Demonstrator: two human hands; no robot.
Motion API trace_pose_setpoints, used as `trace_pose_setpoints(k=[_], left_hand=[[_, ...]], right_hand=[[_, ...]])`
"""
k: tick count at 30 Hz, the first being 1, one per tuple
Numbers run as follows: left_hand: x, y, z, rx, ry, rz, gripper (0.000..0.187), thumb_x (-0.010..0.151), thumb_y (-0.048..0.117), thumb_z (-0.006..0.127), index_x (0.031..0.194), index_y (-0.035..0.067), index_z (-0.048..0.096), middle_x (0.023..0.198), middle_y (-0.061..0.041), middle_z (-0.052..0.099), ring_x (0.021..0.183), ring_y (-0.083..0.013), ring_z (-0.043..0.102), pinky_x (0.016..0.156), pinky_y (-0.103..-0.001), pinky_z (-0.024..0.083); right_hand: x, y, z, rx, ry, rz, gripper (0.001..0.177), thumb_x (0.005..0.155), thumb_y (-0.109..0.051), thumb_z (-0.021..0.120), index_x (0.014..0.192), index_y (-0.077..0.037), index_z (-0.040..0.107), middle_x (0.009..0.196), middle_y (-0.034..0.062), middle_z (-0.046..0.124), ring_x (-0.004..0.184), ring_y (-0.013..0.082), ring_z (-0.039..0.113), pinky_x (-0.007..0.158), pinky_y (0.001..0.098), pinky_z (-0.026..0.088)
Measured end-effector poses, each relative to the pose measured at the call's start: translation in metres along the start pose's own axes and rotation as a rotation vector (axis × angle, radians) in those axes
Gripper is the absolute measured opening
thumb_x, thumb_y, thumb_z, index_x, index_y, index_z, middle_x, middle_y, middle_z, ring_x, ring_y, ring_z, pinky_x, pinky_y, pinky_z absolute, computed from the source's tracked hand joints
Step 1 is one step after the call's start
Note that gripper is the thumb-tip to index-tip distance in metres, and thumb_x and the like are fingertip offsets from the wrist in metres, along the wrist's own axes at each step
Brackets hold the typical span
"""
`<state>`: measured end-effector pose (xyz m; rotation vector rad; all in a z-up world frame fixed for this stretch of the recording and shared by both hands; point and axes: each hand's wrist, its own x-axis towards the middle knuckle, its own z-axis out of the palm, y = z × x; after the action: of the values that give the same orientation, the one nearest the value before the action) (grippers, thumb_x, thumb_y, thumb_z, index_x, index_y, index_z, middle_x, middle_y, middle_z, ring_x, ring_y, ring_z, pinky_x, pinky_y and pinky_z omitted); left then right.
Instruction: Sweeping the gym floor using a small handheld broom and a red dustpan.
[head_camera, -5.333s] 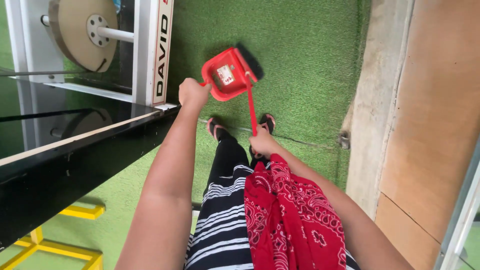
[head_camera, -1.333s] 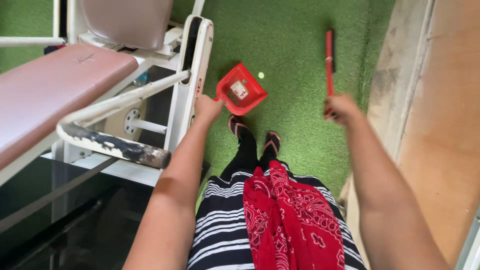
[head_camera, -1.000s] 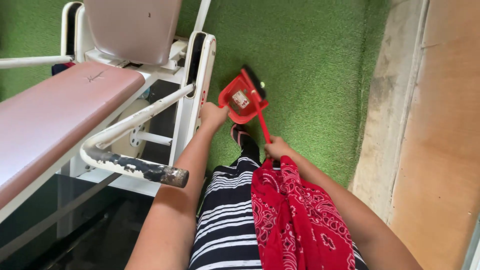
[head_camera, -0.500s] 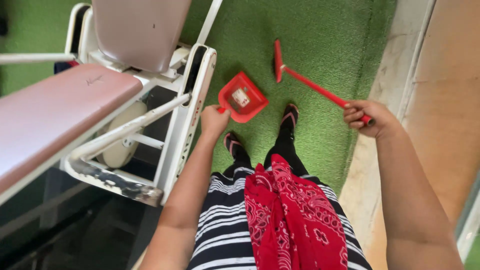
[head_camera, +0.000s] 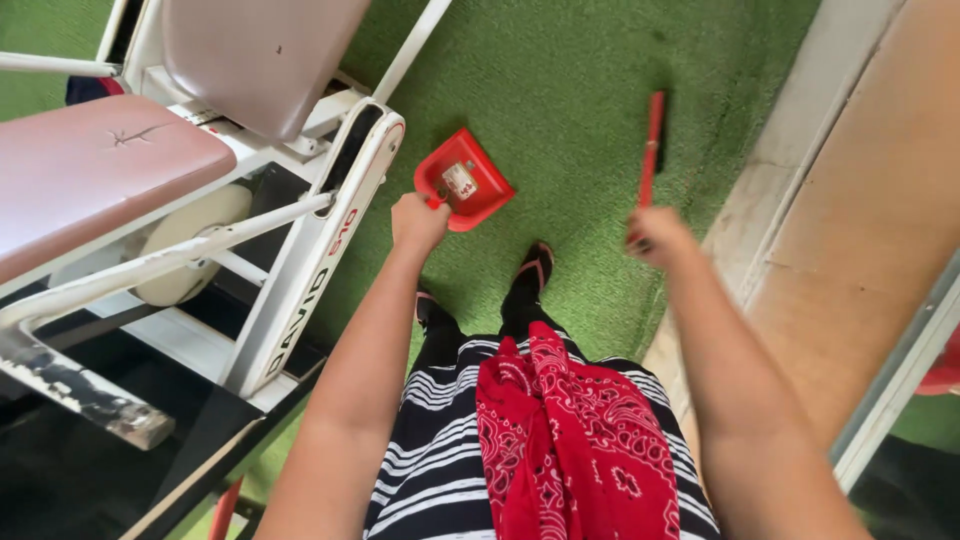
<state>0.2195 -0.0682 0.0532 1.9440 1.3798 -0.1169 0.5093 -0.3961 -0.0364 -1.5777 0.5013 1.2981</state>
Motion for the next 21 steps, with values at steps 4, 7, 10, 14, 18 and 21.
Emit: trace_pose_setpoints(k=[4,7,10,14,18,21], left_hand=[[0.011,0.012,0.012,0.073,0.071,0.020,0.031,0.075,0.029,0.075,0.090,0.002,0.078,0.087,-0.024,0.074,0.087,-0.0383,0.073,0.086,-0.046,0.058],[0.020,0.024,0.009,0.080,0.057,-0.035,0.031,0.072,0.028,0.076,0.091,0.004,0.079,0.086,-0.023,0.074,0.087,-0.0377,0.073,0.084,-0.046,0.058],[0.020,0.032,0.007,0.079,-0.002,-0.067,0.032,0.074,0.028,0.075,0.090,0.000,0.077,0.088,-0.024,0.074,0.089,-0.0376,0.074,0.084,-0.046,0.059],[0.023,0.032,0.003,0.072,-0.039,-0.026,0.036,0.072,0.030,0.077,0.091,0.000,0.076,0.087,-0.025,0.073,0.087,-0.0382,0.074,0.083,-0.045,0.058],[0.038,0.014,-0.010,0.155,0.039,0.027,0.034,0.076,0.030,0.080,0.081,-0.003,0.076,0.081,-0.028,0.071,0.082,-0.0392,0.073,0.080,-0.046,0.058],[0.026,0.029,-0.043,-0.004,0.006,-0.049,0.025,0.073,0.029,0.076,0.073,0.004,0.078,0.070,-0.021,0.072,0.070,-0.0330,0.075,0.075,-0.043,0.059]], right_hand=[[-0.050,0.069,0.112,-0.370,-0.007,0.003,0.013,0.088,-0.009,0.061,0.082,-0.002,0.052,0.060,0.0074,0.049,0.044,0.0190,0.046,0.037,0.0368,0.032],[-0.082,0.091,0.154,-0.639,-0.172,-0.120,0.018,0.083,-0.008,0.061,0.098,-0.002,0.052,0.062,0.0089,0.059,0.049,0.0243,0.059,0.041,0.0396,0.048],[-0.101,0.077,0.144,-0.708,-0.312,-0.119,0.027,0.086,-0.010,0.062,0.109,0.000,0.052,0.065,0.0093,0.063,0.052,0.0229,0.063,0.045,0.0363,0.051],[-0.130,0.002,0.086,-0.432,-0.398,0.119,0.059,0.090,-0.007,0.053,0.148,-0.010,0.045,0.062,-0.0015,0.045,0.046,0.0100,0.041,0.040,0.0269,0.036],[-0.121,-0.061,-0.012,-0.143,-0.330,0.155,0.060,0.095,-0.007,0.054,0.154,-0.007,0.044,0.064,-0.0072,0.041,0.048,0.0038,0.036,0.038,0.0201,0.028],[-0.127,-0.102,-0.057,-0.212,-0.210,0.062,0.035,0.095,-0.008,0.055,0.130,-0.008,0.054,0.065,-0.0038,0.044,0.051,0.0084,0.042,0.041,0.0243,0.033]])
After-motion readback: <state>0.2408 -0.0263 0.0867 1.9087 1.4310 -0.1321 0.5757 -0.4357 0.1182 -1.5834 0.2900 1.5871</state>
